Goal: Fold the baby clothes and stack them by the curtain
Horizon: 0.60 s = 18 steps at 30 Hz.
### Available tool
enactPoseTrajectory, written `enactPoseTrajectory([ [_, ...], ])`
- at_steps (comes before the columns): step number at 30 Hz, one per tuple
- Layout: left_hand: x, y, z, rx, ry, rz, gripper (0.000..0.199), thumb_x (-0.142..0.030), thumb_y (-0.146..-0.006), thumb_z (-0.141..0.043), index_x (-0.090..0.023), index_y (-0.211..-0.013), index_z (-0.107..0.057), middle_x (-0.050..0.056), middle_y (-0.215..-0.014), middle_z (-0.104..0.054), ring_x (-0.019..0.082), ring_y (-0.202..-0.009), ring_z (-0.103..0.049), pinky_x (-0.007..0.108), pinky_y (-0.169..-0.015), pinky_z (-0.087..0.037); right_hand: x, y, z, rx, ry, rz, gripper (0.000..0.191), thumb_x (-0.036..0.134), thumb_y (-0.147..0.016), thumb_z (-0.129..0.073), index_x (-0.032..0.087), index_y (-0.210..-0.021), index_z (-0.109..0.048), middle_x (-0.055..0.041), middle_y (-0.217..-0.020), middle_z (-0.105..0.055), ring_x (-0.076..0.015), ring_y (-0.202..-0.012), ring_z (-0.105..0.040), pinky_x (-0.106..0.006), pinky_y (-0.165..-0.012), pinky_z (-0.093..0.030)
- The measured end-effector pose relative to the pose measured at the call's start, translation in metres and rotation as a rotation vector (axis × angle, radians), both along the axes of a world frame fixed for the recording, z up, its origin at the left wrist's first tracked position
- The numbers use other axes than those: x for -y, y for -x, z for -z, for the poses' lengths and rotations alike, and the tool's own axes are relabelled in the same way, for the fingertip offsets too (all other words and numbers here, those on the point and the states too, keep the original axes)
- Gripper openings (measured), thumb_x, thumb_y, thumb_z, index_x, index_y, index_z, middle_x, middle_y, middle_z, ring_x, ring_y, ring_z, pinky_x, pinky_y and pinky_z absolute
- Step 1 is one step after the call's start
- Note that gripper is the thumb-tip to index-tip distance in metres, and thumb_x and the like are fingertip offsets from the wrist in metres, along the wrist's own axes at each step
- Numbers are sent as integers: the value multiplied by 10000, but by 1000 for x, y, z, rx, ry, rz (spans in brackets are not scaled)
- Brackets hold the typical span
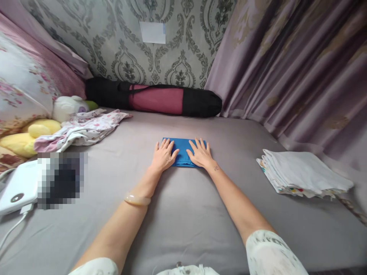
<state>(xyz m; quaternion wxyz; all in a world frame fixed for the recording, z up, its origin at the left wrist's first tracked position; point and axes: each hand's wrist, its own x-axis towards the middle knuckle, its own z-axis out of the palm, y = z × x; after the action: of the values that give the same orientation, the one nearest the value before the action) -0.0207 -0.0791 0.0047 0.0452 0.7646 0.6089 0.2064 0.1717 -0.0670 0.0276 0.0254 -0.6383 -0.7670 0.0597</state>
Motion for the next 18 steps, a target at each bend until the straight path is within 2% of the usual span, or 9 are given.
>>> enactPoseTrajectory([
  [6, -5, 4, 2, -47, 153, 6, 611, -517, -956, -365, -188, -1469, -408, 152, -1571, -309, 305, -1462, -257, 552, -1168, -181, 1, 2, 10, -37, 7, 9, 609, 534, -995, -263, 263, -1540, -276, -79, -1626, -171, -303, -1493, -83, -538, -1172, -113],
  [10, -8, 7, 6, -58, 170, 13, 625, -524, -953, -357, -183, -1475, -396, 149, -1575, -301, 303, -1466, -243, 549, -1166, -184, 0, 1, 11, -88, -4, 15, 599, 528, -991, -299, 259, -1527, -310, -85, -1617, -205, -292, -1491, -107, -534, -1170, -122],
  [12, -9, 9, 10, -60, 161, 12, 628, -532, -950, -344, -188, -1473, -396, 143, -1573, -311, 301, -1460, -259, 546, -1163, -200, -1, -1, 10, -154, -20, 46, 599, 516, -992, -309, 225, -1516, -329, -103, -1610, -223, -269, -1484, -154, -488, -1174, -156],
  [14, -11, 11, 11, -61, 130, -15, 633, -542, -943, -330, -185, -1459, -414, 154, -1555, -345, 306, -1436, -312, 526, -1149, -249, -2, -5, 6, -234, -54, 121, 586, 477, -1004, -290, 171, -1499, -350, -124, -1590, -273, -223, -1460, -243, -392, -1165, -220],
  [16, -14, 14, 9, -63, 58, -105, 644, -534, -934, -313, -127, -1408, -469, 203, -1488, -425, 317, -1363, -421, 453, -1099, -352, -1, -14, 0, -296, -75, 235, 552, 407, -1015, -260, 125, -1473, -383, -134, -1529, -391, -184, -1402, -358, -305, -1121, -297],
  [18, -17, 18, 4, -84, 26, -225, 635, -528, -923, -288, -87, -1281, -572, 233, -1283, -589, 340, -1221, -544, 444, -1026, -421, 2, -25, -8, -307, -68, 359, 513, 363, -1010, -255, 118, -1394, -490, -140, -1409, -530, -201, -1308, -476, -303, -1058, -374],
])
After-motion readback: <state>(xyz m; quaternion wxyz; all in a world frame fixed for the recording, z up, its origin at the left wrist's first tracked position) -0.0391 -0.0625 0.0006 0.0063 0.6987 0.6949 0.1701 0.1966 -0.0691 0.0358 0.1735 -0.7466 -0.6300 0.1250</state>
